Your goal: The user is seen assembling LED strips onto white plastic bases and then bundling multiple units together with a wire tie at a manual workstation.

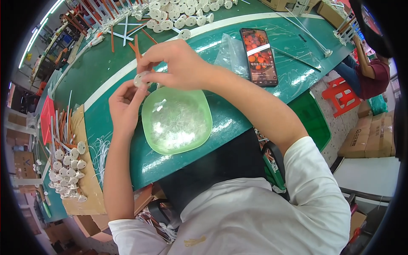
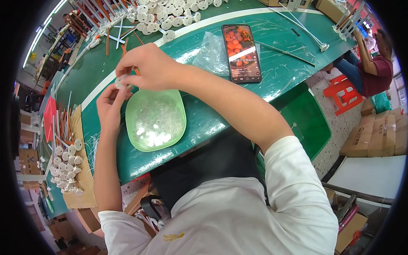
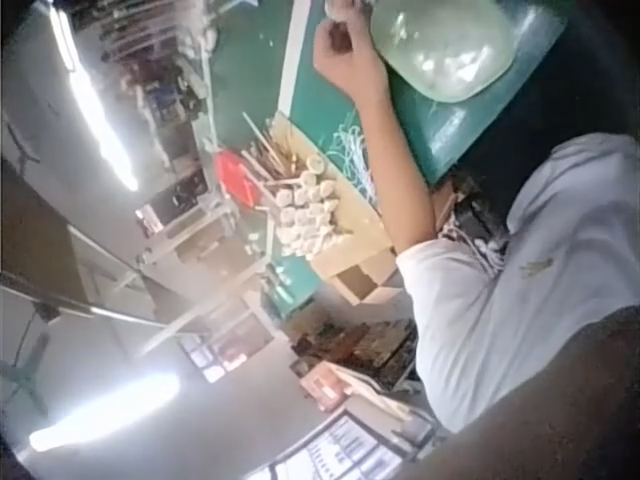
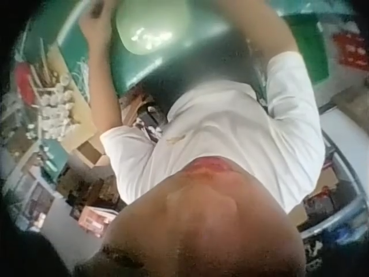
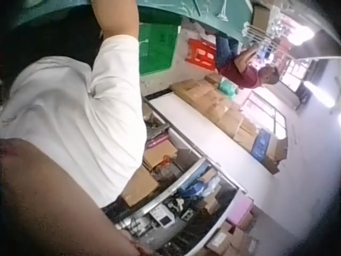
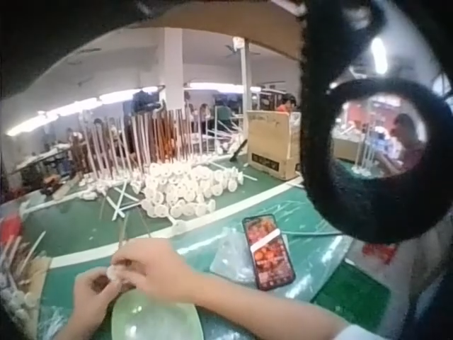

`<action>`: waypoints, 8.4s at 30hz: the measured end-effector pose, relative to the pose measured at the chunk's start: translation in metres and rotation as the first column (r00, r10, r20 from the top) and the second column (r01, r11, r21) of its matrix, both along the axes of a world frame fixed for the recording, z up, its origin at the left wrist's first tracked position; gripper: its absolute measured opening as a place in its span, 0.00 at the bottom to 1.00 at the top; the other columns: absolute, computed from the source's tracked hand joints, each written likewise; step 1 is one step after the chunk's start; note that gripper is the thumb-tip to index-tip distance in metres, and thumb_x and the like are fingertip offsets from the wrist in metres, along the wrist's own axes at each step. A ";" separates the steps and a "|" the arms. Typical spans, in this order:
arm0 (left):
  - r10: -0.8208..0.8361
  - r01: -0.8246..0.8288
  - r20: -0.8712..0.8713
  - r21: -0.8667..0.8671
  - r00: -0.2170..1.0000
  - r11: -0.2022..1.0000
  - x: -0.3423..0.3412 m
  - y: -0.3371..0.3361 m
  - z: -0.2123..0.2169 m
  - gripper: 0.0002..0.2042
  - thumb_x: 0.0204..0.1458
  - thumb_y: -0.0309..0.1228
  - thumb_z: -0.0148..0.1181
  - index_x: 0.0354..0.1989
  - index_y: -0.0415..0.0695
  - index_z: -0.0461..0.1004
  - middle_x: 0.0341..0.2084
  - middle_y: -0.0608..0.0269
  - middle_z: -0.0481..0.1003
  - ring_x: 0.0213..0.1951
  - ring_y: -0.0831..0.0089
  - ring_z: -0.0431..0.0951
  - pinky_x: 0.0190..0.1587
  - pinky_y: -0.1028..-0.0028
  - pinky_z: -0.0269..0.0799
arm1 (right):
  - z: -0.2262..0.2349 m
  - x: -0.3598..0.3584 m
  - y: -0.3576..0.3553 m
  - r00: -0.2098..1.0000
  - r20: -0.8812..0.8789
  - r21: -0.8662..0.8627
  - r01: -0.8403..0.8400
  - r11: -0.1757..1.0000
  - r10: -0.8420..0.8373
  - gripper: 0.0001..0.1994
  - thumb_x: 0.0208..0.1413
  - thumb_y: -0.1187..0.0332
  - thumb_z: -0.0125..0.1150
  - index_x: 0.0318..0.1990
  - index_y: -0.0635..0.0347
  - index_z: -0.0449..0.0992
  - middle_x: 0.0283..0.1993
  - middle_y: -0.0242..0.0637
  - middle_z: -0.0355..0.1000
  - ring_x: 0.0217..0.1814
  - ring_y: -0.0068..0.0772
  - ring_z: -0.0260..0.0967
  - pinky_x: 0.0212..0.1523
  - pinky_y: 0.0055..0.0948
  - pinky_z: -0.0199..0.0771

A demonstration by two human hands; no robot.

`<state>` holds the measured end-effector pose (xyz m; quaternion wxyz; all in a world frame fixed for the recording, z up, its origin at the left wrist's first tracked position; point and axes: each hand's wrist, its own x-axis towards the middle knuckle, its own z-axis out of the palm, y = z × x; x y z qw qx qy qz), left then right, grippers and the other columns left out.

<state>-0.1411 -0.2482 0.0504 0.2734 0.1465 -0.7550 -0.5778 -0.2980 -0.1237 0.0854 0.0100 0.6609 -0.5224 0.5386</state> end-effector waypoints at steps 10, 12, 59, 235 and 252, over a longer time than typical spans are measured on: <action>-0.170 0.292 -0.315 0.395 0.934 0.871 0.014 0.015 0.016 0.19 0.63 0.39 0.47 0.48 0.31 0.72 0.40 0.55 0.77 0.41 0.69 0.77 0.47 0.68 0.73 | 0.000 0.024 0.001 0.992 0.061 -0.131 -0.101 0.986 0.110 0.08 0.41 0.77 0.67 0.32 0.63 0.79 0.34 0.37 0.78 0.34 0.30 0.76 0.40 0.26 0.75; -0.175 0.297 -0.307 0.411 0.935 0.862 0.016 0.012 0.016 0.18 0.63 0.38 0.47 0.47 0.32 0.72 0.40 0.55 0.77 0.40 0.70 0.78 0.45 0.69 0.74 | -0.001 0.026 0.001 0.990 0.110 -0.104 -0.074 0.992 0.085 0.08 0.40 0.77 0.68 0.32 0.62 0.79 0.35 0.37 0.77 0.35 0.32 0.76 0.38 0.25 0.75; -0.262 0.401 -0.360 0.397 0.895 0.826 0.026 -0.003 0.020 0.20 0.60 0.33 0.54 0.56 0.32 0.65 0.47 0.52 0.73 0.47 0.66 0.77 0.50 0.68 0.74 | -0.014 0.033 -0.009 0.966 -0.194 -0.418 0.076 0.905 -0.170 0.13 0.40 0.72 0.69 0.38 0.57 0.78 0.34 0.29 0.76 0.34 0.33 0.71 0.36 0.31 0.73; -0.101 0.216 -0.317 0.353 0.943 0.910 0.025 0.002 0.022 0.22 0.50 0.19 0.62 0.55 0.34 0.67 0.47 0.50 0.74 0.44 0.68 0.77 0.44 0.74 0.76 | -0.001 0.035 0.004 0.997 -0.001 -0.113 0.073 0.991 -0.074 0.05 0.44 0.77 0.66 0.31 0.61 0.82 0.30 0.38 0.79 0.29 0.28 0.77 0.32 0.24 0.77; -0.169 0.405 -0.470 0.464 0.867 0.787 0.028 -0.003 0.014 0.24 0.52 0.21 0.61 0.58 0.36 0.64 0.50 0.55 0.72 0.50 0.67 0.74 0.54 0.68 0.73 | -0.003 0.036 0.003 0.996 0.054 -0.154 -0.059 0.986 0.068 0.05 0.47 0.74 0.66 0.33 0.59 0.81 0.30 0.36 0.78 0.29 0.29 0.75 0.28 0.25 0.75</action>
